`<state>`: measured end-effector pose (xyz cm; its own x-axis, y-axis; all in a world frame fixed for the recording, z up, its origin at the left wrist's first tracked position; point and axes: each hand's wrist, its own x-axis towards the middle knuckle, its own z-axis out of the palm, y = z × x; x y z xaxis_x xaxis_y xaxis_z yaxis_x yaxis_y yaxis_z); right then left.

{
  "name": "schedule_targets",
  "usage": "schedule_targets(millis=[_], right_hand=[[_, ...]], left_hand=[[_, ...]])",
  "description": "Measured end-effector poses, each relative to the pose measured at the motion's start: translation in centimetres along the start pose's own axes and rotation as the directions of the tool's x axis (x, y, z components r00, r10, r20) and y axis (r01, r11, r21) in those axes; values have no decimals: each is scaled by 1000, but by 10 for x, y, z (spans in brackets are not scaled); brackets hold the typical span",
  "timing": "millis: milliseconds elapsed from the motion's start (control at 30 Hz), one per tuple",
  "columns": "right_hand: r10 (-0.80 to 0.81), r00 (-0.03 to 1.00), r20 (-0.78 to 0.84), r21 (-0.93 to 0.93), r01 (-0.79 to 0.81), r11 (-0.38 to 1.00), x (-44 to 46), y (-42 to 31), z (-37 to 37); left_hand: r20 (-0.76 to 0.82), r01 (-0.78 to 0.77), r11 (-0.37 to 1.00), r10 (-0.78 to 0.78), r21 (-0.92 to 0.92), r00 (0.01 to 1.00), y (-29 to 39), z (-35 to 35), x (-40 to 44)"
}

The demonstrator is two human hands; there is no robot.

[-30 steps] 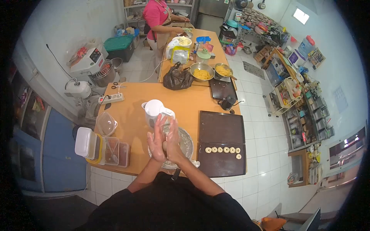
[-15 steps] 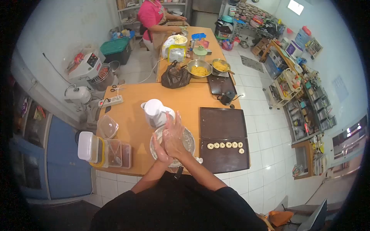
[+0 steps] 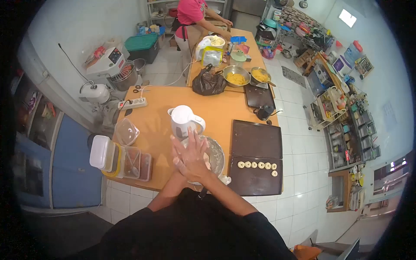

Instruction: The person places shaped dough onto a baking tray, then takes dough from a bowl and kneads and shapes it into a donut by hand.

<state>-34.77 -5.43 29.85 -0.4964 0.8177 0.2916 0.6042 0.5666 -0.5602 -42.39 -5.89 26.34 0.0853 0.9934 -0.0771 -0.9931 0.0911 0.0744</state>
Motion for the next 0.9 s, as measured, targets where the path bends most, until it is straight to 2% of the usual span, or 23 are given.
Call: schedule_targets(millis=[33,67,133,200,267,300,367,400,467,500,567,667,700,733,800,833,900], right_hand=[[66,997,34,8,-67,998,-5,6,0],[136,988,68,9,-137,991,-8,13,0],[165,986,4,24,-165,986,-3,18,-3],[194,979,-60,42,-192,981,-2,17,-3],[30,999,42,-36,-29,999,-2,11,-1],[27,998,48,-36,-25,999,-4,8,0],[-61,995,84,-101,69,992,-7,5,3],[-68,993,92,-98,77,992,-6,6,2],[25,999,-41,51,-23,998,-4,10,-2],[22,999,-35,54,-20,998,-4,9,-7],[11,962,-274,285,70,956,-4,8,-18],[64,947,-315,347,52,936,-7,12,-30],[67,947,-314,349,50,936,-9,13,-30],[101,948,-301,378,21,926,-12,16,-29],[140,948,-286,406,-13,914,-17,19,-26],[145,947,-288,425,-9,905,-18,21,-23],[153,945,-288,448,-8,894,-20,23,-18]], left_hand=[[46,96,962,-87,-254,995,9,-2,1],[50,104,960,-94,-259,994,10,-5,0],[93,122,992,-124,17,988,10,1,-9],[99,144,989,-146,23,984,-7,-9,-9],[190,-59,968,12,242,982,-21,-19,-5],[188,-63,969,18,239,982,-27,-9,-7],[-54,-170,917,202,361,978,-30,22,-10],[-57,-178,916,212,359,976,-19,14,-5],[36,90,996,-90,26,995,13,-18,6],[33,84,996,-84,24,996,15,-23,7],[-134,119,993,-117,10,984,18,-35,10],[-91,147,987,-141,60,986,25,-53,13],[-198,140,987,-121,84,973,24,-37,11],[-200,143,986,-124,84,972,25,-41,12],[122,197,980,-196,6,973,28,-45,12],[119,199,980,-198,5,973,28,-43,12],[-9,192,981,-192,-22,981,27,-33,10]])
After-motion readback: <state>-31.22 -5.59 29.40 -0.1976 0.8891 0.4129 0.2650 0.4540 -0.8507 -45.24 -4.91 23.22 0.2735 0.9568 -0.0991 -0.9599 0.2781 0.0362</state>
